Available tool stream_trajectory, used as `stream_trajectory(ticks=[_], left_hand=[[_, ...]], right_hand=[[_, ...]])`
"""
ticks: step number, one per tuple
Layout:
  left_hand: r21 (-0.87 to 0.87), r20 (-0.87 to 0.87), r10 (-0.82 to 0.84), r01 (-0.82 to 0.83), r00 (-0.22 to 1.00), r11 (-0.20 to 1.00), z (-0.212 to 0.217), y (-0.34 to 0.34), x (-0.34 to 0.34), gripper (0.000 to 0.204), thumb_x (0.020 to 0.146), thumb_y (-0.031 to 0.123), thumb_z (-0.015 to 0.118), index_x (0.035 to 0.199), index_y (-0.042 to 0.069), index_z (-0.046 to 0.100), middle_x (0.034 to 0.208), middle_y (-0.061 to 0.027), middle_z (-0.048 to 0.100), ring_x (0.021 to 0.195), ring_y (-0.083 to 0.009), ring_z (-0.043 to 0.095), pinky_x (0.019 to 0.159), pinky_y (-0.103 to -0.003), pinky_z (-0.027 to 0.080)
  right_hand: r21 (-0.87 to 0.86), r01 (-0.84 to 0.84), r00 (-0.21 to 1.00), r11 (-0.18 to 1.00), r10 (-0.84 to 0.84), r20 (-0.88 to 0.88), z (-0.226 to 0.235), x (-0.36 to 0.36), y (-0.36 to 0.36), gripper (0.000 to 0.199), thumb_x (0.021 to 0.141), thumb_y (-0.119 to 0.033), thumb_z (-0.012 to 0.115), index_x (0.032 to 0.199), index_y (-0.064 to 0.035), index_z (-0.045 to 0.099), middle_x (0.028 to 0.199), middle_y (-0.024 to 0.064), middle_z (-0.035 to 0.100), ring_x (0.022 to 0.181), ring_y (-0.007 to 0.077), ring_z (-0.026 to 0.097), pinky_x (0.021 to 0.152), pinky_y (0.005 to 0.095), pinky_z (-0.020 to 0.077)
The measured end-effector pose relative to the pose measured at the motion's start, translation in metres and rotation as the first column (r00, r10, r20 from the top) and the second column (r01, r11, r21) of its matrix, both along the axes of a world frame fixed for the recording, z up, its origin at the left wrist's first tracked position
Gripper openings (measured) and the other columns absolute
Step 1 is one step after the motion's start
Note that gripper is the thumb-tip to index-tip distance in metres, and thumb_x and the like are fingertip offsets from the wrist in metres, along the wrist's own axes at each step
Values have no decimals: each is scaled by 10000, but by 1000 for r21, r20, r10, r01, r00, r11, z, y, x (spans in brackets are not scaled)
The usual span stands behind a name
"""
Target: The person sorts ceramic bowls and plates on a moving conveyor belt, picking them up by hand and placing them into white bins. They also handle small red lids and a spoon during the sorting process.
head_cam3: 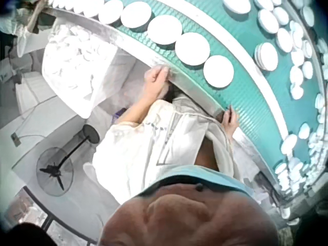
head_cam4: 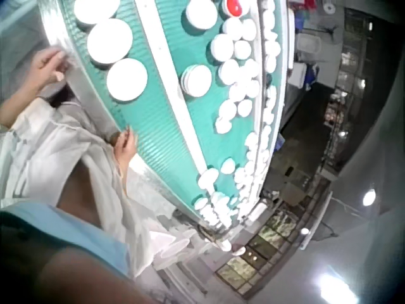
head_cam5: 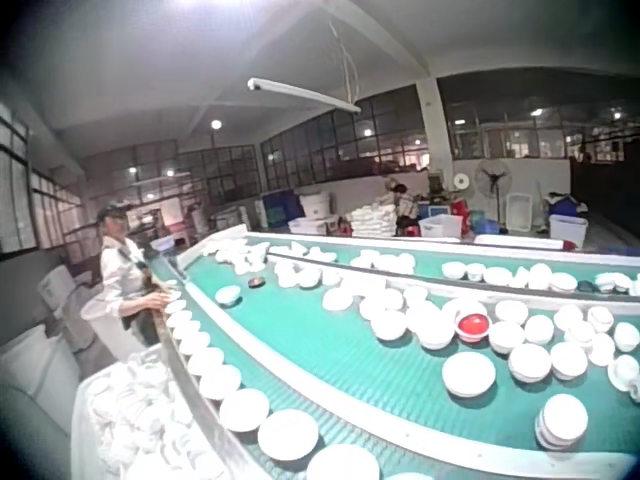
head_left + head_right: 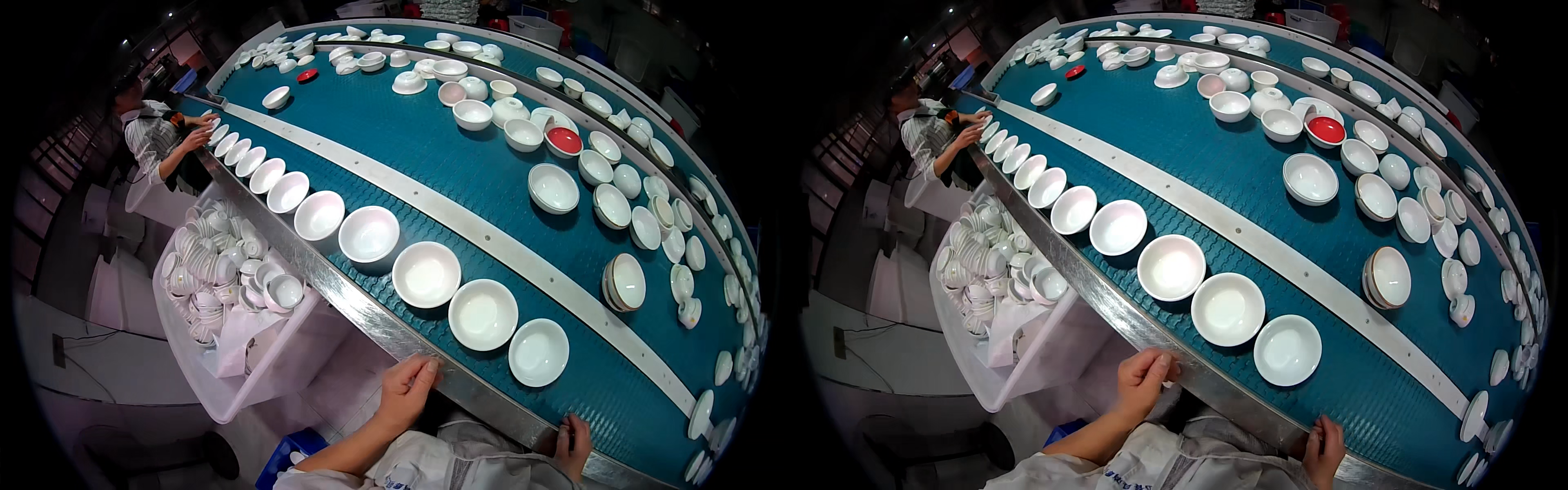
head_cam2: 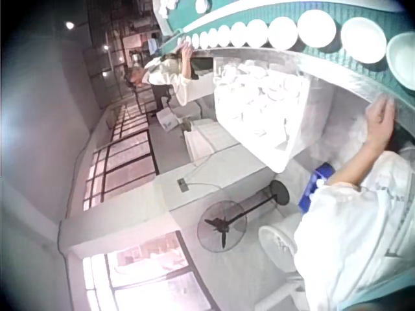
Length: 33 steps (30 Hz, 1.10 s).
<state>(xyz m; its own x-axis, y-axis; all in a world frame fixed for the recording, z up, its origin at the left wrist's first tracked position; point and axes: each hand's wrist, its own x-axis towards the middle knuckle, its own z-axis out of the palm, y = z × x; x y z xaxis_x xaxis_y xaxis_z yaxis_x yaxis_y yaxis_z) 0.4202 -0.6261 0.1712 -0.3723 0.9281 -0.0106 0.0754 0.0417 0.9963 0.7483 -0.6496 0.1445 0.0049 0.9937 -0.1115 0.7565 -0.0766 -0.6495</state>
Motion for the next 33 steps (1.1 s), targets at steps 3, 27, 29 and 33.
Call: stream_trajectory(ticks=[3, 27, 29, 33], left_hand=[[-17, 87, 383, -383, 920, 924, -18, -17, -27, 216, 934, 189, 488, 932, -1, 589, 782, -37, 595, 645, -109, 524, 599, -232, 417], [-21, 520, 614, -710, 593, 704, -71, 16, 50, 528, 956, 417, 381, 1198, -42, 481, 1168, -137, 553, 1033, -223, 551, 898, -319, 414], [-27, 513, 613, -702, 601, 711, -70, 12, 62, 532, 955, 423, 381, 1193, -42, 485, 1168, -139, 552, 1030, -228, 552, 896, -323, 415], [-74, 484, 633, -693, 604, 717, -63, 7, 86, 540, 956, 429, 372, 1190, -44, 485, 1168, -140, 552, 1032, -231, 551, 885, -330, 421]], right_hand=[[136, 20, 1000, 990, -21, 10, -12, 21, -14, 278, 861, -163, 566, 1087, -7, 603, 959, 199, 602, 835, 332, 575, 744, 387, 460], [331, -263, 964, 906, 255, 70, -38, 187, -55, 307, 850, -204, 581, 1099, -25, 595, 985, 227, 573, 901, 407, 530, 809, 458, 432], [333, -268, 963, 904, 256, 81, -28, 194, -55, 296, 851, -189, 579, 1096, -23, 595, 976, 222, 575, 894, 401, 533, 801, 454, 433], [362, -276, 961, 890, 264, 83, -26, 214, -59, 270, 850, -168, 582, 1071, -16, 607, 965, 225, 581, 884, 400, 539, 795, 449, 433]])
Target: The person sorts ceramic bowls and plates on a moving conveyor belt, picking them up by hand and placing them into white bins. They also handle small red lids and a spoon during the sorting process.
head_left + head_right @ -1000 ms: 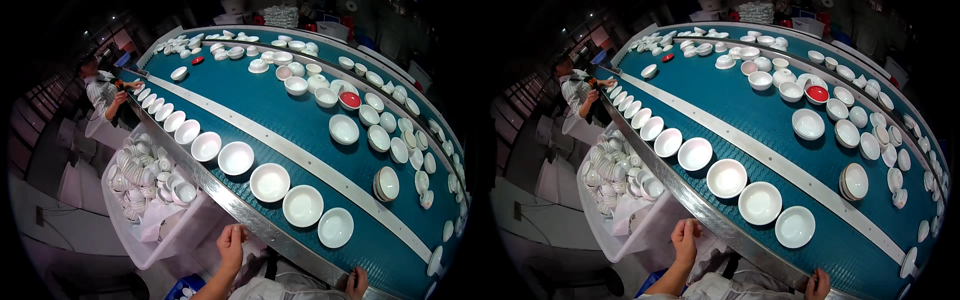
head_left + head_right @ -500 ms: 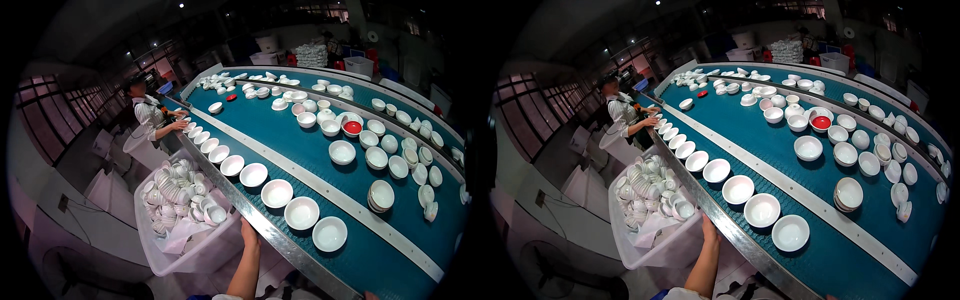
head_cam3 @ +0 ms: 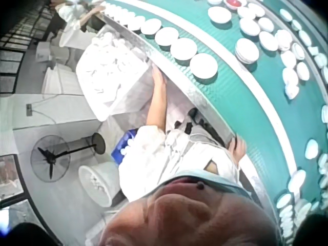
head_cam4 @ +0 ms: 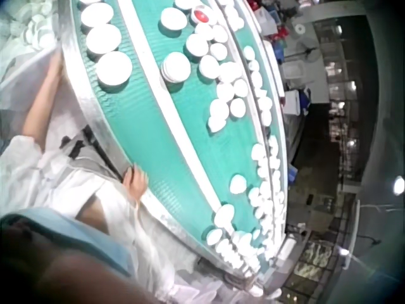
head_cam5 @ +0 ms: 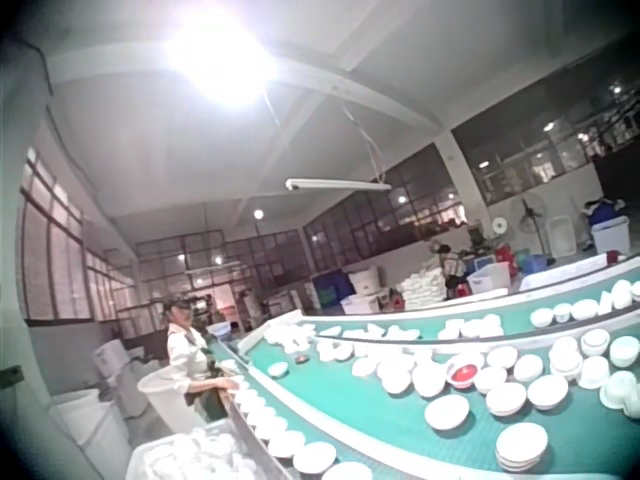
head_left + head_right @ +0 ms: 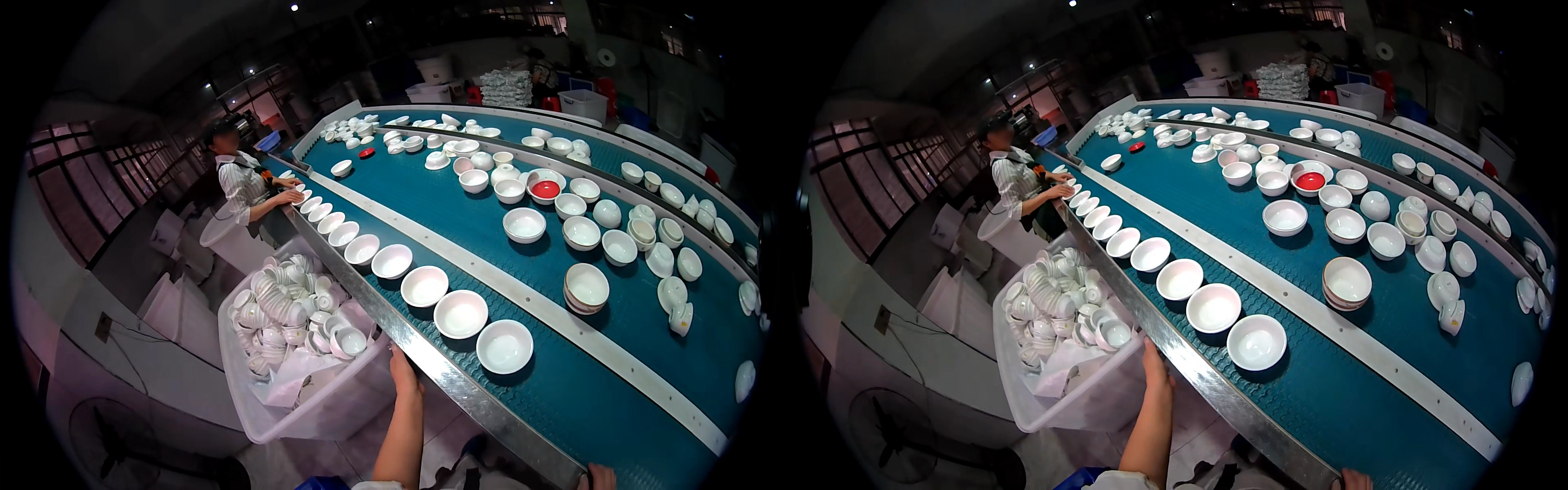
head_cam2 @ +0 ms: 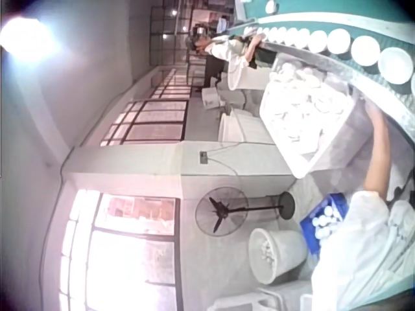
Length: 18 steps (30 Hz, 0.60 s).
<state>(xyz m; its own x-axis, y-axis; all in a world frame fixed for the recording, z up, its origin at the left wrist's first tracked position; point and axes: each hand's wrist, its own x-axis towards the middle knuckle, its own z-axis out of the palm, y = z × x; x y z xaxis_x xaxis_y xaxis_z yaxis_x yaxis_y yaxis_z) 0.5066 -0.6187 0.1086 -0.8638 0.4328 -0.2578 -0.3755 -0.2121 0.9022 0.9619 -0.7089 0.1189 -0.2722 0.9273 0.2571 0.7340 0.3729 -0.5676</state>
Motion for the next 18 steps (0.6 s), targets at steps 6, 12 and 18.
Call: stream_trajectory(ticks=[6, 12, 18], left_hand=[[-13, -23, -93, 93, 995, 996, 0, -10, 26, 550, 921, 433, 466, 1168, -58, 476, 1112, -145, 558, 980, -225, 553, 844, -332, 440], [-139, -79, -94, 83, 992, 987, -12, -20, 46, 623, 843, 435, 601, 1176, -70, 449, 1092, -159, 549, 948, -234, 552, 809, -346, 448], [-147, -105, -116, 100, 988, 984, -24, -14, 74, 658, 832, 444, 606, 1175, -91, 440, 1116, -185, 542, 972, -247, 557, 814, -352, 457]], right_hand=[[57, 17, 1000, 998, -16, -22, 1, 25, -8, 248, 848, -156, 586, 1046, -11, 619, 970, 224, 589, 887, 403, 543, 801, 445, 433], [72, 5, 999, 997, -3, -36, 6, 49, -19, 234, 842, -131, 589, 1038, -7, 617, 971, 217, 591, 882, 403, 545, 796, 441, 433], [106, 0, 997, 994, 8, -78, -5, 81, -23, 213, 796, -81, 585, 992, 3, 606, 930, 189, 591, 827, 357, 550, 745, 423, 430]])
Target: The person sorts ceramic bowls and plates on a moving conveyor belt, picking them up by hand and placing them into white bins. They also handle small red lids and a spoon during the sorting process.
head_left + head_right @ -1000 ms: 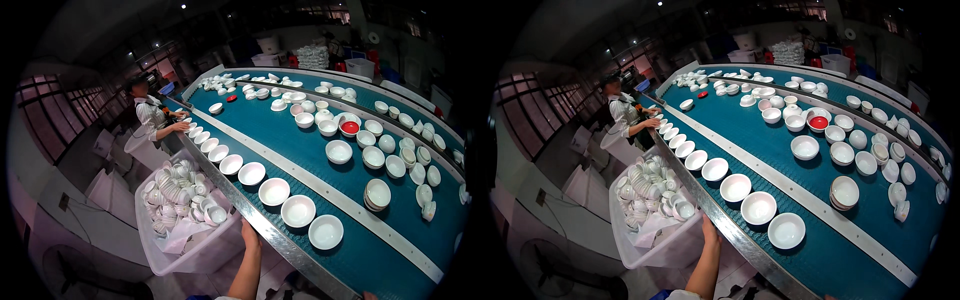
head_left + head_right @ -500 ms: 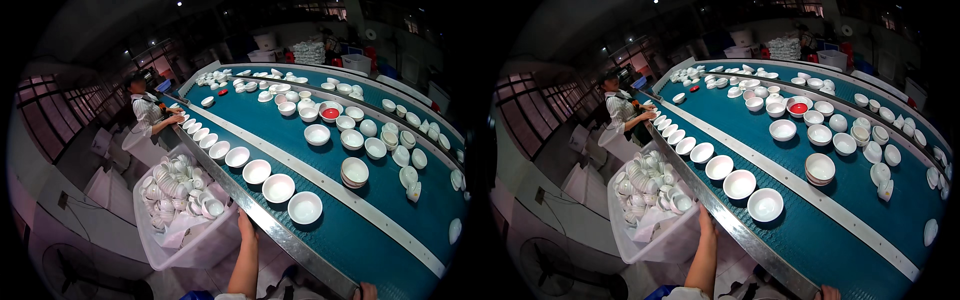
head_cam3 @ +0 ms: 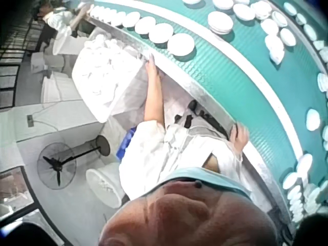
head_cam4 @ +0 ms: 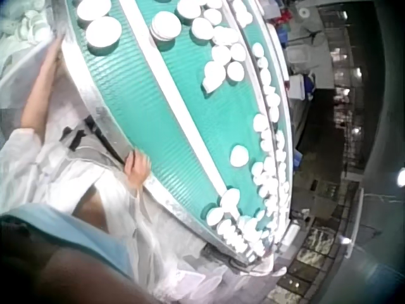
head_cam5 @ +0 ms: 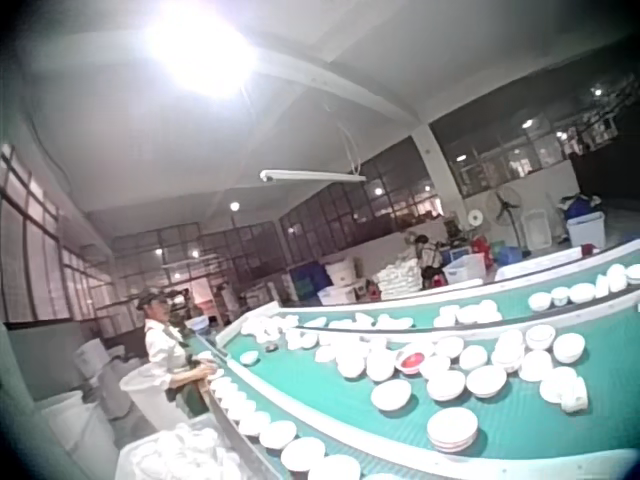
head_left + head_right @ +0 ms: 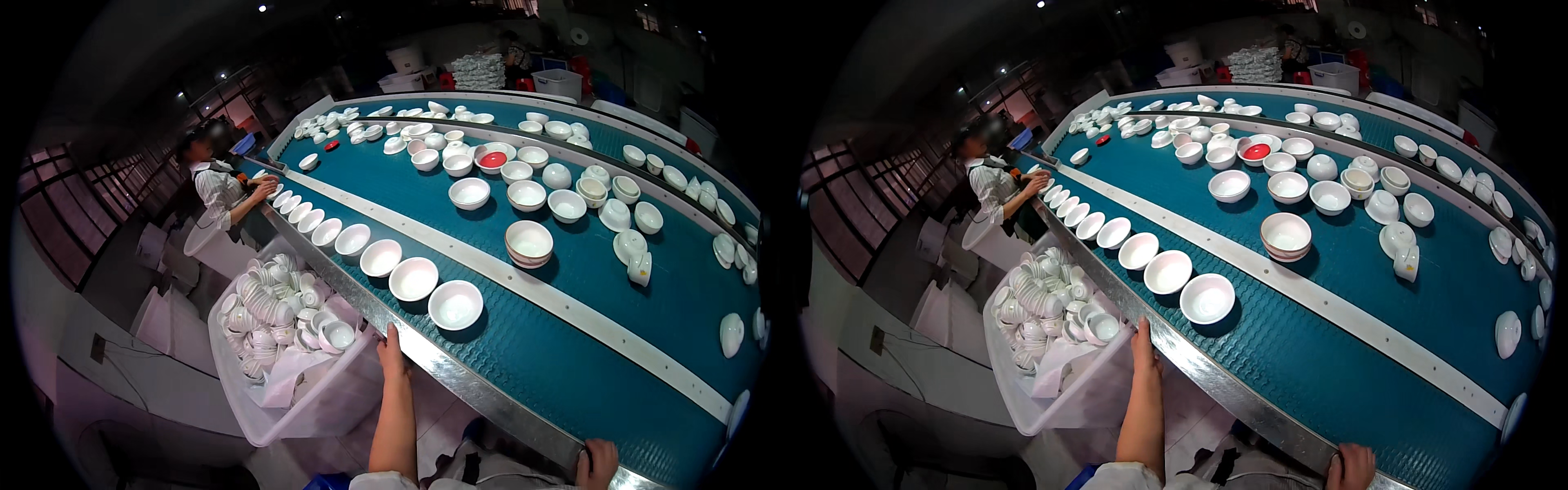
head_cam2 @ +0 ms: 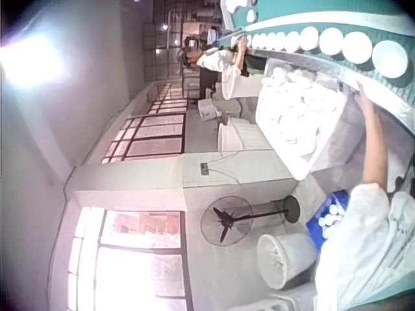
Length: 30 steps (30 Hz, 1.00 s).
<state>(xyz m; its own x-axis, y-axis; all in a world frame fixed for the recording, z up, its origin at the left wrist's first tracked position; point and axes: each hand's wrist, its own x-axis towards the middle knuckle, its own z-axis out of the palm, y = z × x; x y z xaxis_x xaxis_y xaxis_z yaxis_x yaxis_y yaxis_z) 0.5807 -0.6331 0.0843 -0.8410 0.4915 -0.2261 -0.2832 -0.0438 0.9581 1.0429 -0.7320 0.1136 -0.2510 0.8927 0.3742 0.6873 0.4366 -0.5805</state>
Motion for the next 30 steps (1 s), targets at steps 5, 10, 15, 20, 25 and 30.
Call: stream_trajectory(ticks=[5, 10, 15, 20, 25, 30], left_hand=[[49, -34, -34, 36, 999, 998, -15, -18, 5, 569, 835, 447, 595, 1086, -58, 520, 1005, -130, 603, 820, -193, 608, 620, -299, 479], [-79, 21, -17, 18, 1000, 997, 5, -12, 56, 514, 837, 452, 576, 1084, 3, 541, 914, -48, 618, 571, -63, 518, 373, -194, 227], [-16, 4, 2, -2, 1000, 1000, -10, -18, 69, 489, 835, 444, 581, 1060, 12, 549, 855, -35, 612, 489, -60, 471, 361, -211, 253], [-6, 38, -4, 4, 999, 1000, -20, -32, 94, 441, 840, 420, 580, 999, 10, 545, 795, -33, 593, 508, -70, 479, 390, -216, 285], [2, -90, 88, -88, 992, 996, -7, -28, 126, 603, 814, 392, 631, 1161, -70, 459, 1079, -175, 556, 959, -241, 552, 772, -345, 453], [26, -10, 39, -38, 999, 999, -24, -47, 142, 682, 798, 401, 642, 1212, -81, 395, 1147, -185, 501, 1001, -243, 522, 813, -356, 440]], right_hand=[[3, -28, 998, 1000, 28, -59, -20, 17, 4, 232, 698, -90, 589, 916, -12, 599, 882, 145, 587, 753, 318, 543, 656, 404, 389], [8, 18, 999, 1000, -17, -51, -25, 47, -3, 215, 712, -82, 606, 917, -17, 613, 870, 128, 597, 751, 291, 552, 646, 391, 392], [18, 24, 997, 1000, -23, -73, -28, 68, -7, 204, 709, -82, 611, 904, -22, 625, 857, 122, 602, 741, 284, 555, 634, 383, 392], [-38, 29, 999, 999, -30, -29, -27, 89, -16, 182, 704, -75, 606, 878, -24, 624, 847, 118, 592, 729, 293, 546, 638, 395, 391], [-6, 17, 999, 1000, -18, -48, -19, 123, -21, 196, 789, -91, 589, 965, -6, 609, 915, 187, 590, 822, 365, 549, 737, 431, 423], [-70, 39, 999, 997, -38, 14, -4, 135, -32, 188, 833, -96, 585, 996, -8, 619, 948, 193, 598, 851, 377, 555, 768, 427, 437]])
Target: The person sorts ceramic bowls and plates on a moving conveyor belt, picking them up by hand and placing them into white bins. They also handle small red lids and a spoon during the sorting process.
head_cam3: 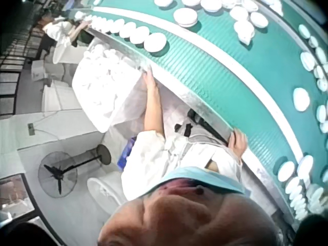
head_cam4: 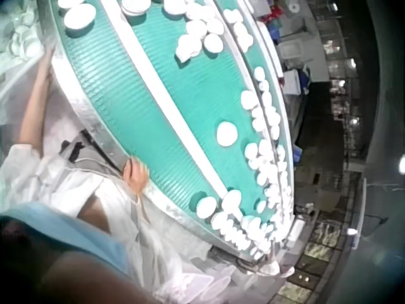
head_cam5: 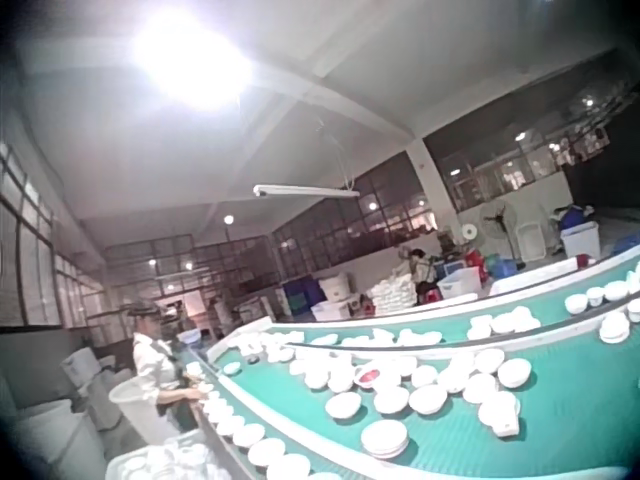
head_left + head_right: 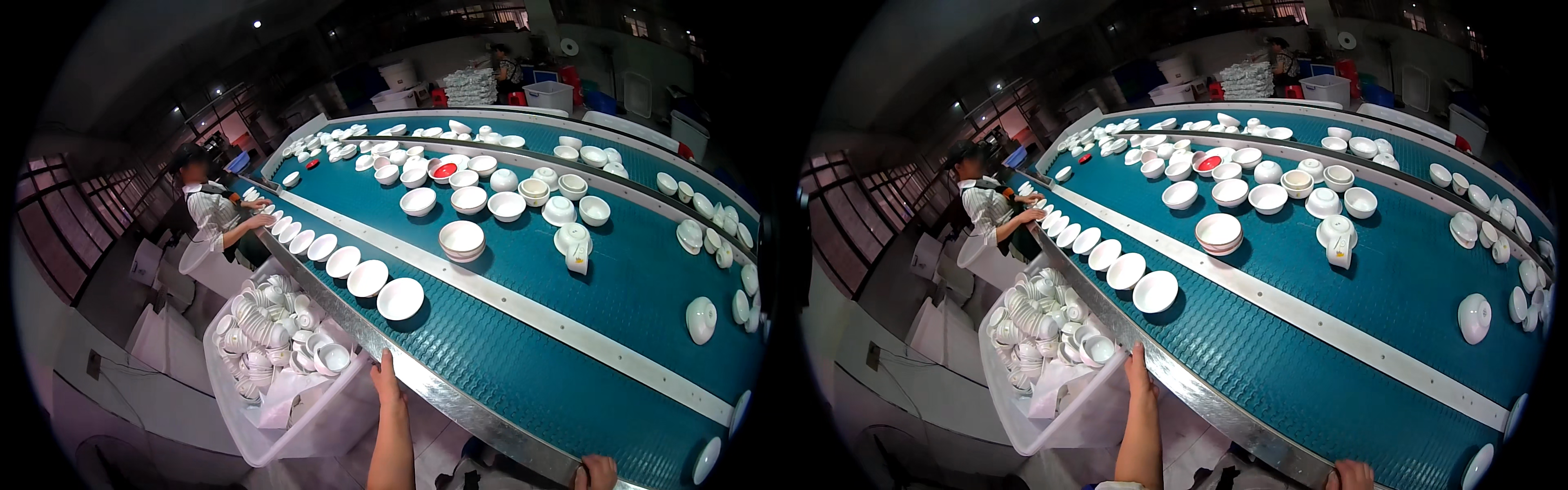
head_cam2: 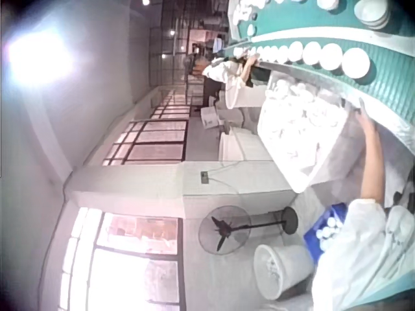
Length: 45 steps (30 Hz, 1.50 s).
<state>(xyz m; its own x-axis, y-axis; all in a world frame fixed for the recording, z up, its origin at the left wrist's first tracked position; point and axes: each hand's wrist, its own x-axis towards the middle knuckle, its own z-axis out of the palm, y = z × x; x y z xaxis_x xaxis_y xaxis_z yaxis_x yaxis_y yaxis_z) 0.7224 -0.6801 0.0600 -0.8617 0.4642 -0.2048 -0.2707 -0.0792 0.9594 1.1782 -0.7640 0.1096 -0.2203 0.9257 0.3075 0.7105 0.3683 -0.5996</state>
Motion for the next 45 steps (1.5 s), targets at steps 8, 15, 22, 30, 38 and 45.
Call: stream_trajectory(ticks=[8, 15, 22, 30, 38, 45], left_hand=[[21, -9, 56, -56, 998, 998, -7, 0, 44, 577, 824, 407, 606, 1156, -45, 470, 1014, -121, 566, 829, -173, 552, 617, -276, 416], [-32, 39, -13, 14, 999, 999, -19, -13, 69, 719, 809, 405, 633, 1264, -75, 353, 1223, -186, 455, 1114, -264, 459, 895, -367, 395], [-15, 37, -35, 35, 999, 999, -5, -23, 117, 646, 821, 389, 624, 1216, -77, 413, 1156, -168, 509, 1049, -240, 495, 894, -365, 395], [-214, -69, 76, -89, 995, 973, 10, -30, 174, 537, 821, 483, 572, 1031, -12, 565, 758, -52, 571, 502, -104, 472, 415, -243, 346], [-55, -92, 38, -43, 995, 998, -13, -42, 203, 705, 799, 409, 656, 1224, -101, 419, 1160, -188, 516, 1035, -245, 515, 887, -348, 408], [-38, -105, -15, 11, 994, 999, -16, -56, 238, 793, 793, 434, 655, 1270, -127, 360, 1247, -230, 452, 1127, -283, 469, 953, -360, 370]], right_hand=[[11, -16, 1000, 1000, 16, 27, -19, 52, -15, 200, 840, -112, 585, 1013, -16, 614, 938, 192, 596, 846, 378, 551, 761, 431, 433], [75, -29, 999, 997, 27, 20, -19, 88, -23, 199, 833, -112, 592, 1002, -10, 616, 945, 198, 598, 850, 382, 553, 761, 442, 434], [57, -24, 999, 998, 22, 35, -17, 123, -30, 195, 823, -109, 605, 990, -10, 623, 922, 189, 608, 822, 379, 565, 749, 436, 446], [78, -37, 999, 996, 34, 40, -21, 165, -39, 195, 832, -113, 593, 996, -10, 620, 924, 196, 602, 833, 384, 560, 751, 437, 445], [23, -46, 998, 999, 45, 46, -24, 210, -49, 201, 845, -123, 577, 1008, -10, 617, 922, 194, 597, 835, 381, 551, 753, 431, 439], [87, -38, 998, 996, 34, 53, -32, 247, -59, 193, 839, -129, 591, 993, -20, 631, 909, 194, 597, 830, 380, 553, 743, 432, 439]])
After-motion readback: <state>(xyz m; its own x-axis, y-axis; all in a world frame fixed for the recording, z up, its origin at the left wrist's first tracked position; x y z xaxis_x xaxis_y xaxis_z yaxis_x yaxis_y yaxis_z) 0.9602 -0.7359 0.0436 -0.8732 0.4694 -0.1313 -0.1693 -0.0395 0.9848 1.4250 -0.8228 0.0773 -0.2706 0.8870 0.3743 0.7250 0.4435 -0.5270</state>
